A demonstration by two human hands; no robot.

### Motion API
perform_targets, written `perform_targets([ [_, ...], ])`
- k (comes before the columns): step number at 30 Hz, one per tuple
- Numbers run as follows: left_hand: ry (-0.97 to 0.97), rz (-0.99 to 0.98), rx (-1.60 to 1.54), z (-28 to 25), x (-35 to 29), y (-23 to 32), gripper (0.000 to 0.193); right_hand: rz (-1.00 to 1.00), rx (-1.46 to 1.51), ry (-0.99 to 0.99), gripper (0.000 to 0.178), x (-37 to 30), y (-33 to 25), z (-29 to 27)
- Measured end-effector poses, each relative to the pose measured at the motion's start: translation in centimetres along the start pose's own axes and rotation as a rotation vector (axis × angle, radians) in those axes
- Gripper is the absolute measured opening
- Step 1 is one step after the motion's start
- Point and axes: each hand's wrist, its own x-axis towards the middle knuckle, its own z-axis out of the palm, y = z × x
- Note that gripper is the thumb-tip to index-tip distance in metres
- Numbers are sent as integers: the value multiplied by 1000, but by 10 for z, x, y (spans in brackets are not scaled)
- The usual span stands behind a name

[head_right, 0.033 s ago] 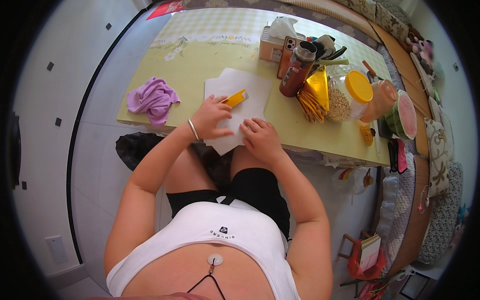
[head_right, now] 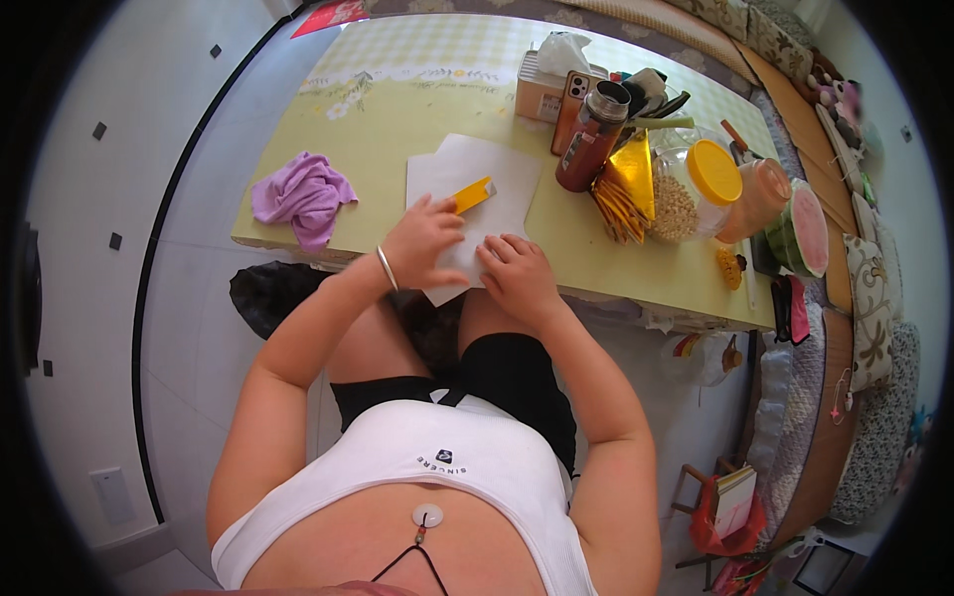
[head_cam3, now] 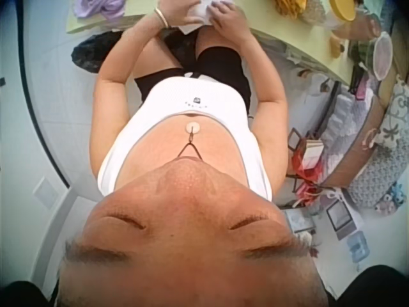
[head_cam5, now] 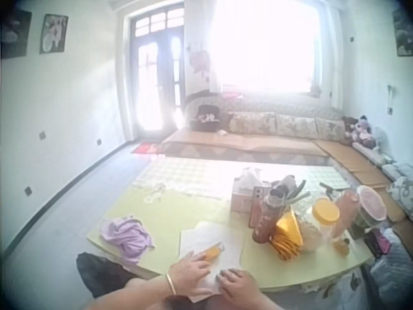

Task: The person sits on the floor and folds multiple sheets of gold-colored paper into triangular shapes by hand. They repeatedly fold the paper in half and then fold the corners to form a triangle, placing each finished piece onto a growing stack on the table.

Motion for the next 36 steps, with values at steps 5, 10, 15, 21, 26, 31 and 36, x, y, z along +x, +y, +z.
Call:
perform_targets([
  [5, 55, -42, 359, 41, -41, 49, 75, 71, 29, -15, 53, 3, -10, -2],
  [10, 231, -110, 92, 51, -62, 33, 41, -27, -1, -3, 62, 6, -5, -9],
  [15, 285, -153, -355, 35, -66, 10, 27, -13, 98, -93, 40, 12, 1, -13],
  [21, 373, -225, -410, 27, -60, -15, 13, -14, 294, 128, 12, 25, 12, -6],
  [26, 445, -463, -466, 42, -54, -37, 14, 349, 566, 146, 14, 33, 30, 12],
  [31, 505, -552, -159, 46, -36, -36, 19, 353, 351, 301, 21, 35, 32, 24],
  [36, 309, -712, -64, 33, -25, -26, 24, 346, 282, 366, 21, 32, 27, 30],
])
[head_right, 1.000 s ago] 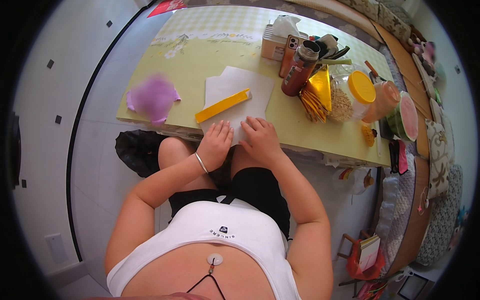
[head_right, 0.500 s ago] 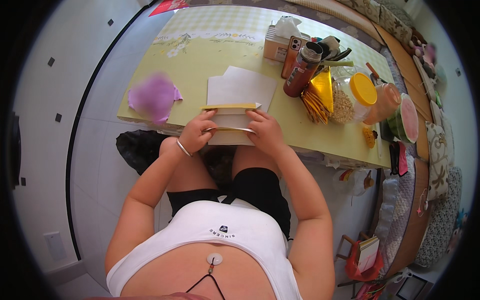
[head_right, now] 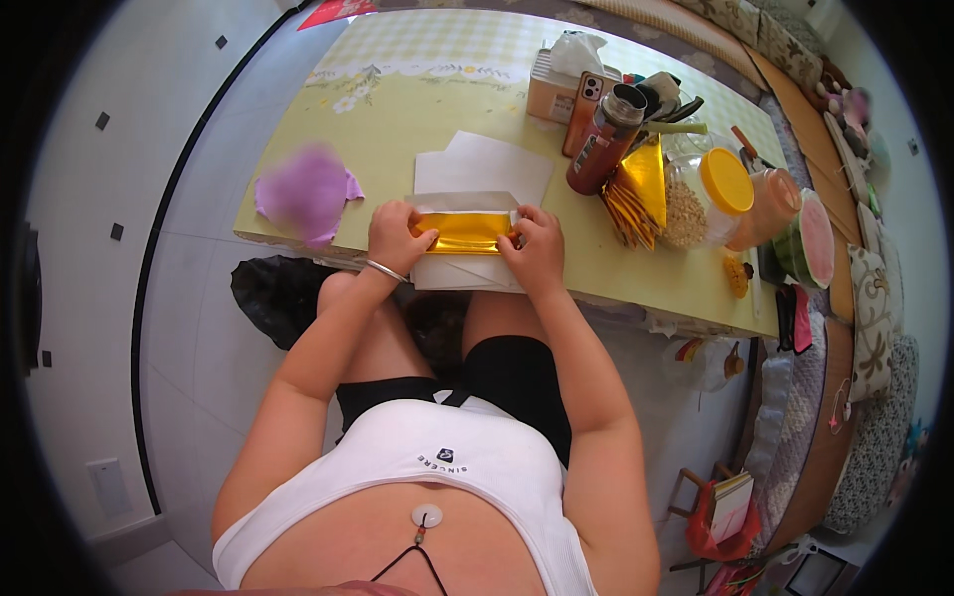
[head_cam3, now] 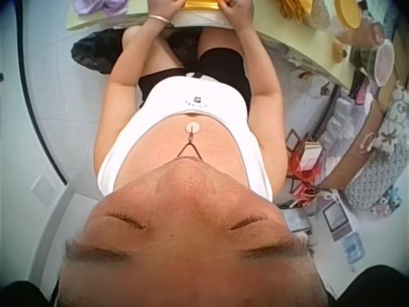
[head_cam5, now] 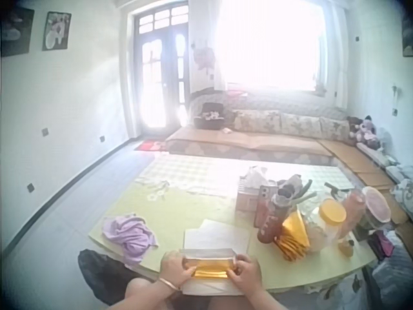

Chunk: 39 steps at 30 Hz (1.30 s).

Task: The person sits on the floor and folds multiple sheets of gold-colored paper into triangular shapes by hand. They repeatedly fold the paper in half and then fold the corners to form a triangle, placing each finished piece onto a growing stack on the table.

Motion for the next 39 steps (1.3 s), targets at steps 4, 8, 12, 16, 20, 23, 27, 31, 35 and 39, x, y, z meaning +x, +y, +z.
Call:
perform_targets([
  [4, 201, 626, -12, 12, -11, 2, 38, -16, -23, 27, 20, 0, -2, 2],
  [8, -60, 558, 124, 27, -35, 12, 61, 5, -34, 32, 21, -2, 0, 3],
  [12, -66, 542, 160, 25, -41, 16, 72, 50, -60, 71, 22, -3, 1, 6],
  [16, -90, 534, 194, 25, -41, 16, 77, 46, -95, 82, 24, -3, 1, 9],
  [20, -59, 542, 192, 26, -44, 19, 77, 66, -109, 81, 24, -3, 1, 10],
  [23, -38, 531, 210, 30, -46, 22, 77, 84, -123, 74, 25, -1, 1, 10],
  [27, -28, 501, 222, 33, -51, 21, 78, 96, -163, 63, 25, 1, -2, 10],
  [31, -20, 490, 229, 34, -52, 22, 79, 108, -199, 62, 25, 2, -3, 12],
  [35, -16, 481, 243, 34, -52, 23, 79, 120, -216, 60, 24, 3, -2, 14],
  [39, -25, 492, 238, 33, -50, 21, 80, 96, -200, 60, 21, 2, 0, 13],
])
